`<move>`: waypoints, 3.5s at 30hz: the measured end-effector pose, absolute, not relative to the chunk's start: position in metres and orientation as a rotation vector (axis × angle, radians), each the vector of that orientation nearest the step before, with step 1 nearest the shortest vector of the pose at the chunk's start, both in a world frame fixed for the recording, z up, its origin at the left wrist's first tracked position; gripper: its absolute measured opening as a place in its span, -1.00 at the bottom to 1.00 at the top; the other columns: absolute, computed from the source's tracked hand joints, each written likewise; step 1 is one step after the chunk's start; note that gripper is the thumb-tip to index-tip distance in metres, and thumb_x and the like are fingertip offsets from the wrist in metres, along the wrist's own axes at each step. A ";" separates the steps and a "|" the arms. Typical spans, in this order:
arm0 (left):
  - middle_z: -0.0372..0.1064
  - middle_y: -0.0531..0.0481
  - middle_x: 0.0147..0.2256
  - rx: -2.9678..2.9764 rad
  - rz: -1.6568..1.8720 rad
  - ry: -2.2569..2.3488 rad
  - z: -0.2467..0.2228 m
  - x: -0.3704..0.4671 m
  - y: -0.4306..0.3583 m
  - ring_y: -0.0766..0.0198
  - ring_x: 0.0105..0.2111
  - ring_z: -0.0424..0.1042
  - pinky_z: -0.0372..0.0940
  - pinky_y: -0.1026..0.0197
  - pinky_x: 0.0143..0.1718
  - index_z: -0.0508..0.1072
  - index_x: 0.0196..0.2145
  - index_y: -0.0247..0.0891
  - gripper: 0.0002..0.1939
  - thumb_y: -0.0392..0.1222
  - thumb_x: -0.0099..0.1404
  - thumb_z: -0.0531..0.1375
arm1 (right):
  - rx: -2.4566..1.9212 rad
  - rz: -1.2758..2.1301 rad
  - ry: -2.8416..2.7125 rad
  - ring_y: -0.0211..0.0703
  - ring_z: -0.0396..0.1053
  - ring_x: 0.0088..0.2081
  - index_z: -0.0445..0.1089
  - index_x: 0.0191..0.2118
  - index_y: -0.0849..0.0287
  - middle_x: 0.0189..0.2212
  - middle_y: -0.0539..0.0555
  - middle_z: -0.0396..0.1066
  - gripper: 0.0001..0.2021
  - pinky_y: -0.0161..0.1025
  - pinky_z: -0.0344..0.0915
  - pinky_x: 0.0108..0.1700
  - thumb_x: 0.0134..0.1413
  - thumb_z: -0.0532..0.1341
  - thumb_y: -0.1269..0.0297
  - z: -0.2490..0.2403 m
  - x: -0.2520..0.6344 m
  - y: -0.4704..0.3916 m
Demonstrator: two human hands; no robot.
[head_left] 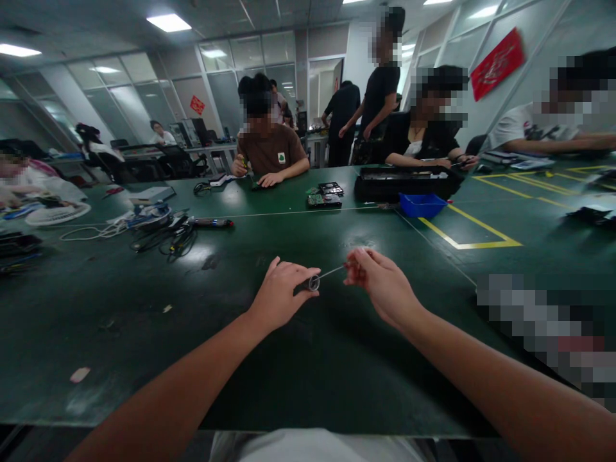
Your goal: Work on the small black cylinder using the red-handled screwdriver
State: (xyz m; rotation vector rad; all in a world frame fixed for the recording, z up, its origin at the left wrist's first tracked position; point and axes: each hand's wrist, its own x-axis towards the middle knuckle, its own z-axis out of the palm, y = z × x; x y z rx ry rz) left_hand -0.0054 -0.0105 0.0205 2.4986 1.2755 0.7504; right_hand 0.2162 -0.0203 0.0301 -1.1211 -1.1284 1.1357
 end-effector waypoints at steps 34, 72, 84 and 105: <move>0.49 0.02 -0.04 2.427 0.758 1.335 0.020 -0.007 -0.007 0.11 -0.02 0.39 0.14 -0.08 0.13 0.45 0.07 -0.06 -0.60 -0.11 0.28 0.32 | -1.209 0.657 -1.621 -0.16 0.43 -0.37 0.34 -0.19 0.12 -0.42 0.02 0.44 -0.77 -0.18 0.32 -0.29 0.34 0.07 0.09 0.035 0.211 -0.036; 0.49 0.00 -0.06 2.386 0.751 1.307 0.021 -0.007 -0.011 0.10 -0.05 0.39 0.20 -0.05 0.09 0.46 0.06 -0.08 -0.61 -0.08 0.29 0.30 | -1.224 0.467 -1.843 -0.15 0.32 -0.45 0.28 -0.08 0.09 -0.39 0.03 0.41 -0.85 -0.20 0.18 -0.38 0.32 0.04 0.24 0.048 0.212 -0.044; 0.49 0.00 -0.08 2.394 0.745 1.330 0.021 -0.007 -0.011 0.10 -0.06 0.39 0.22 -0.05 0.09 0.45 0.08 -0.07 -0.60 -0.06 0.29 0.29 | -1.180 0.648 -1.706 -0.13 0.36 -0.33 0.27 -0.09 0.08 -0.32 0.04 0.41 -0.84 -0.18 0.27 -0.28 0.30 0.08 0.18 0.041 0.214 -0.040; 0.48 0.01 -0.07 2.464 0.700 1.355 0.027 -0.008 -0.009 0.09 -0.02 0.38 0.10 -0.10 0.17 0.44 0.09 -0.07 -0.61 -0.09 0.31 0.29 | -1.191 0.798 -1.507 -0.15 0.36 -0.35 0.34 -0.23 0.12 -0.41 0.02 0.39 -0.73 -0.16 0.29 -0.26 0.34 0.05 0.07 0.029 0.217 -0.025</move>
